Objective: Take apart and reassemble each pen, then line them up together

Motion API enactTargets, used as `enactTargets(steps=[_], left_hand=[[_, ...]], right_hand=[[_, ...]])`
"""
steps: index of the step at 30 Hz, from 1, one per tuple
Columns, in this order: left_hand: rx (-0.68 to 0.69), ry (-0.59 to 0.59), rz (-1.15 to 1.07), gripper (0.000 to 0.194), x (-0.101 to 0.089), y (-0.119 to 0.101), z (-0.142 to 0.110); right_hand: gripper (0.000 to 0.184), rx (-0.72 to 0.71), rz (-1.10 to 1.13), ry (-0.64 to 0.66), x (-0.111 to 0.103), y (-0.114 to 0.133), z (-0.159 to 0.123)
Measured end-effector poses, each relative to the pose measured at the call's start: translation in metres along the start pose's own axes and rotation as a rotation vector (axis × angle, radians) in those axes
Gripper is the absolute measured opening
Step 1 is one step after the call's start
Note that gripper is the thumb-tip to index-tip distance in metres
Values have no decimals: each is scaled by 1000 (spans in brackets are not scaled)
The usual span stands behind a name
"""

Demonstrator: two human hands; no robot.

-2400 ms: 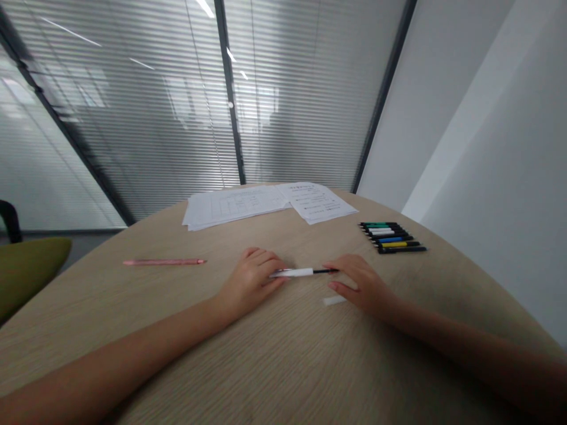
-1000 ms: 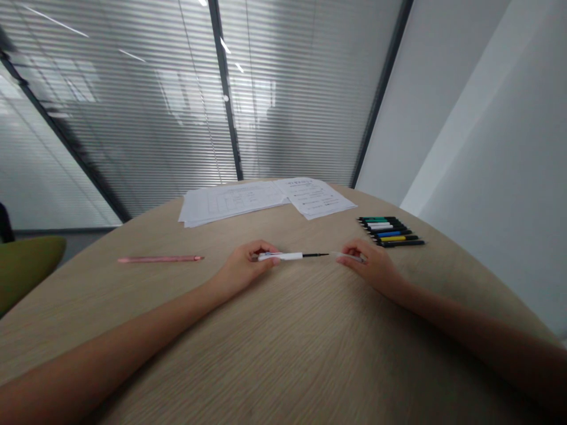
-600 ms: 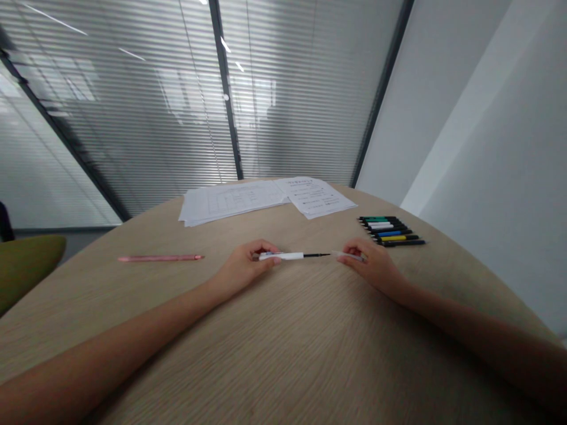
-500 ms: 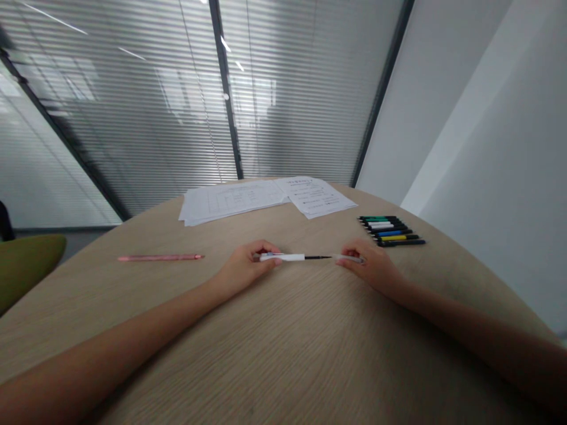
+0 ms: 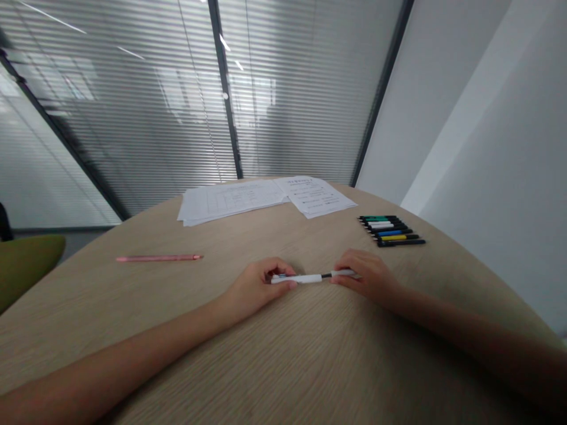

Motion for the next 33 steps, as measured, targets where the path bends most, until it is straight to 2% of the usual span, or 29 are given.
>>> enactTargets(steps=[4, 10, 18, 23, 26, 33], left_hand=[[-4, 14, 26, 19, 0, -1, -1], [87, 81, 119, 20, 0, -4, -1], [69, 102, 107, 19, 1, -7, -2], [139, 162, 116, 19, 5, -11, -5], [160, 145, 130, 20, 6, -13, -6], [72, 32, 69, 18, -2, -8, -1]], right_hand=[[29, -22, 11, -10, -2, 5, 0], [29, -20, 26, -7, -3, 7, -1], [26, -51, 38, -51, -2, 8, -1], [27, -125, 11, -58, -4, 15, 0], [28, -128, -18, -63, -5, 17, -1], [26, -19, -35, 4, 0, 11, 0]])
Point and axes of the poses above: each hand's wrist, its own z-axis towards the middle knuckle, its own x-axis out of the palm, y = z × x, the point moved 2 cm from there along z, towards the middle knuckle, and after that the axes turned 11 degrees about -z, right-handed, at the moved point
